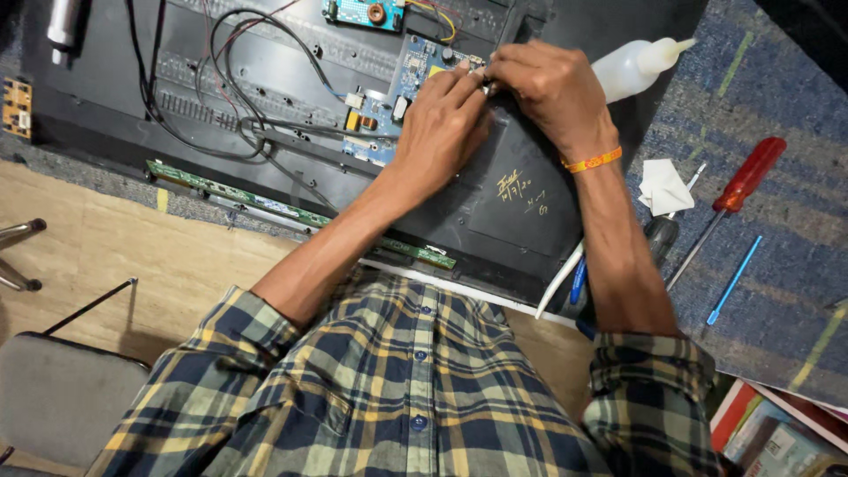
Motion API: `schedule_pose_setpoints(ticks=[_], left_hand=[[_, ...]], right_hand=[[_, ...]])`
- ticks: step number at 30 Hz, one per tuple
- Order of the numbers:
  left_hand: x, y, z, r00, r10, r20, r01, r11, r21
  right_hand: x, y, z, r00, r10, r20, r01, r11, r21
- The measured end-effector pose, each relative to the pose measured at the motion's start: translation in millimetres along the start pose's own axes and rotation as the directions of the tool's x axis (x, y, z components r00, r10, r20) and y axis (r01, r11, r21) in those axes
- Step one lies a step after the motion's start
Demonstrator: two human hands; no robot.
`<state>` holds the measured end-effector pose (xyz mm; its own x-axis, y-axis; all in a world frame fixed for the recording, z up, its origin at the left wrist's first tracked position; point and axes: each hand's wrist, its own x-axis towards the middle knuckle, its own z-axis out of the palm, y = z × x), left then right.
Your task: The person works on a disassembled television, connecting a ribbon cable to the mainboard, inserting a black plastic component into the board, and using a screwdriver and pliers to adjust and secure connections. The person repeatedly checks and repositions the components throughout the clip.
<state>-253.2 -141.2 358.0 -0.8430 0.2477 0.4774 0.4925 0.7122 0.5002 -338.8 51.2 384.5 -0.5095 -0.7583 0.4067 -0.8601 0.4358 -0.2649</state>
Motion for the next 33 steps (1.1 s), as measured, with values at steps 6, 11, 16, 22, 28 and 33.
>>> schedule_pose_setpoints(ticks=[6, 11, 16, 22, 28, 33], left_hand=[[9, 7, 12, 0.998, -0.004, -0.058, 0.007, 0.999, 0.051], [10, 10, 20, 0.998, 0.020, -0.054, -0.007, 0.973, 0.229], [5, 10, 16, 0.999, 0.023, -0.037, -0.008, 0.931, 0.365], [7, 19, 4, 0.999, 0.002, -0.034, 0.013, 0.910, 0.414], [-22, 50, 7, 0.957, -0.154, -0.247, 0.190, 0.973, 0.130], [-26, 92, 52, 0.874, -0.382, -0.300, 0.412, 0.910, 0.042]], right_hand=[[0, -1, -5, 0.998, 0.060, -0.014, -0.058, 0.994, 0.095], [-12, -27, 10, 0.970, 0.198, -0.142, -0.173, 0.970, 0.168], [-19, -52, 29, 0.930, 0.273, -0.246, -0.241, 0.959, 0.150], [-17, -51, 28, 0.936, 0.283, -0.212, -0.241, 0.949, 0.202], [-33, -45, 23, 0.955, 0.236, -0.180, -0.188, 0.951, 0.247], [-62, -15, 6, 0.978, 0.117, -0.170, -0.061, 0.950, 0.307]])
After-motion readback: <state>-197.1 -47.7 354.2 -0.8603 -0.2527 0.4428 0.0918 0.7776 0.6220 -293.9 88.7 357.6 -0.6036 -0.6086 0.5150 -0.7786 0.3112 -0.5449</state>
